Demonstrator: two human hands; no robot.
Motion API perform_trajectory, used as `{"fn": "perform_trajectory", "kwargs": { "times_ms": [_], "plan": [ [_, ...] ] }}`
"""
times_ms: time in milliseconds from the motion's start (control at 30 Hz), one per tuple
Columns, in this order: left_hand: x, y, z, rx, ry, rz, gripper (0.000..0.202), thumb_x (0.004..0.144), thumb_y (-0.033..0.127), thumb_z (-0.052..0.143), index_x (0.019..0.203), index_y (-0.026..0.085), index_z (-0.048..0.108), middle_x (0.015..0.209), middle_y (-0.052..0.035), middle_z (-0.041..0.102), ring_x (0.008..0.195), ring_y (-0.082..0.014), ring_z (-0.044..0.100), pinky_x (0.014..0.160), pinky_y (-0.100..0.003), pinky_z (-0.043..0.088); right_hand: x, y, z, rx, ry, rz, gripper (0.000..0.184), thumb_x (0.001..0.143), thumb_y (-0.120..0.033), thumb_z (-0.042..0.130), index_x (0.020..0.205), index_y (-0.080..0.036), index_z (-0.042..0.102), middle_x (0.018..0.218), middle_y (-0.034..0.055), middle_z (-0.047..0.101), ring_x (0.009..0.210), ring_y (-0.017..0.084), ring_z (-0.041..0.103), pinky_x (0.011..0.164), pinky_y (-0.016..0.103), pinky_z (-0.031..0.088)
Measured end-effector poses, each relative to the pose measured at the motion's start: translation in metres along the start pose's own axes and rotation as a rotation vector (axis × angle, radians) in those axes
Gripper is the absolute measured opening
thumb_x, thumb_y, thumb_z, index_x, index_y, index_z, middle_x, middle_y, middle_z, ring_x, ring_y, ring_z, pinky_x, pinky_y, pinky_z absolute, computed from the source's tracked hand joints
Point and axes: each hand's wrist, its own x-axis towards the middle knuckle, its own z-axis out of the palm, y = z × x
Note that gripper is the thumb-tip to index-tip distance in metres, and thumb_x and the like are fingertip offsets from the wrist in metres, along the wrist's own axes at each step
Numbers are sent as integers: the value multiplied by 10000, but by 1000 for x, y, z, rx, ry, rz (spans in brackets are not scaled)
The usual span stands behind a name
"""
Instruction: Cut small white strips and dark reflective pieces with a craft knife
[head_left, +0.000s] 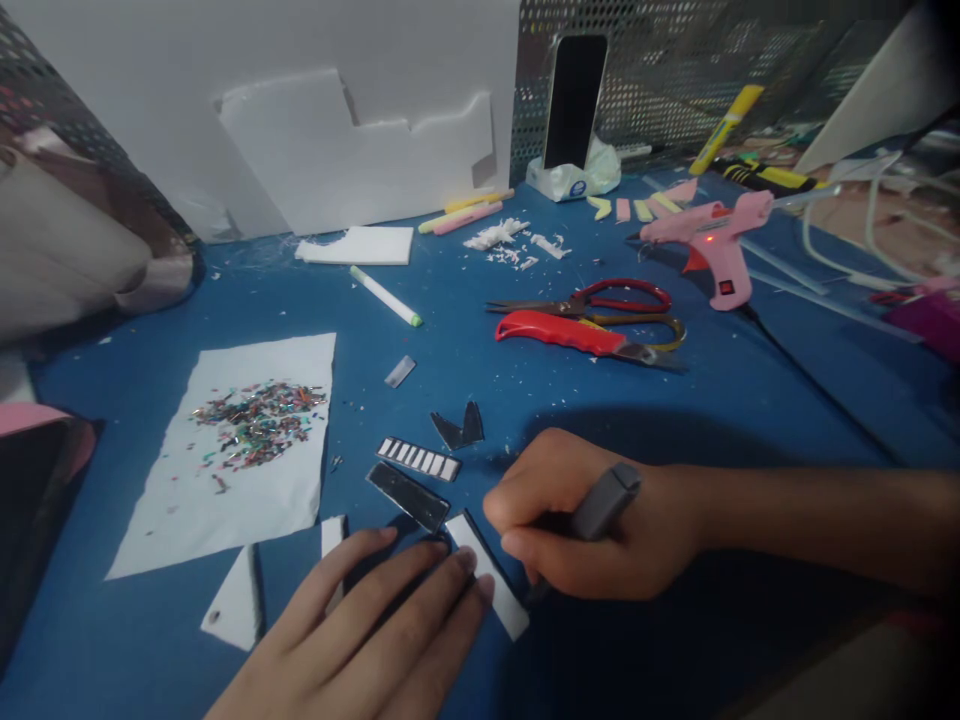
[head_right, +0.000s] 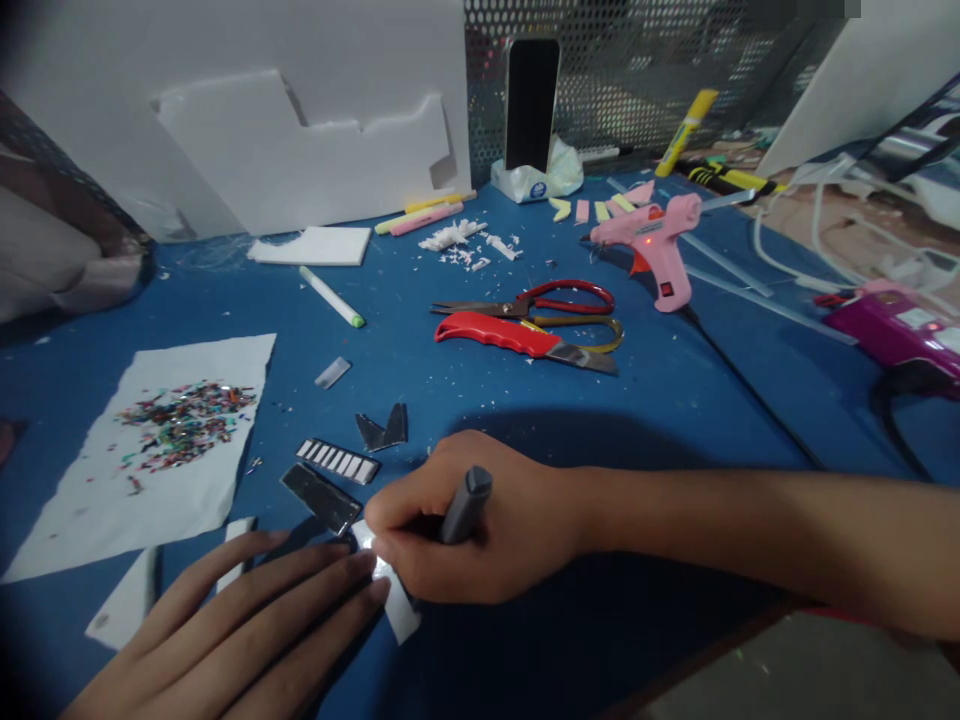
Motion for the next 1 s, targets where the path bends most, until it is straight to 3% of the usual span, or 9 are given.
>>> {"fn": "perform_trajectory", "kwargs": {
  "times_ms": [433,800,1000],
  "plan": [
    [-1,0,0,-10,-12,-6,297,931,272,496,1210,237,589,1202,34,630,1111,-150,554,1136,-370,259,-1,0,2,23,27,-9,187,829,-128,460,650,-158,415,577,-45,447,524,57,404,506,181,321],
    [-2,-1,0,-6,-24,5,299,944,277,468,1216,236,583,1219,31,621,1133,-158,542,1141,-381,249,-1,1,2,-8,-31,-28,245,824,-171,466,632,-182,314,562,-61,324,513,64,305,484,196,273],
    [-1,-1,1,-18,-21,-3,302,933,282,495,1219,234,580,1212,36,628,1130,-153,544,1143,-370,246,-2,3,3,6,-42,-40,227,830,-169,460,642,-179,332,569,-54,369,524,64,344,492,193,284]
  ]
}}
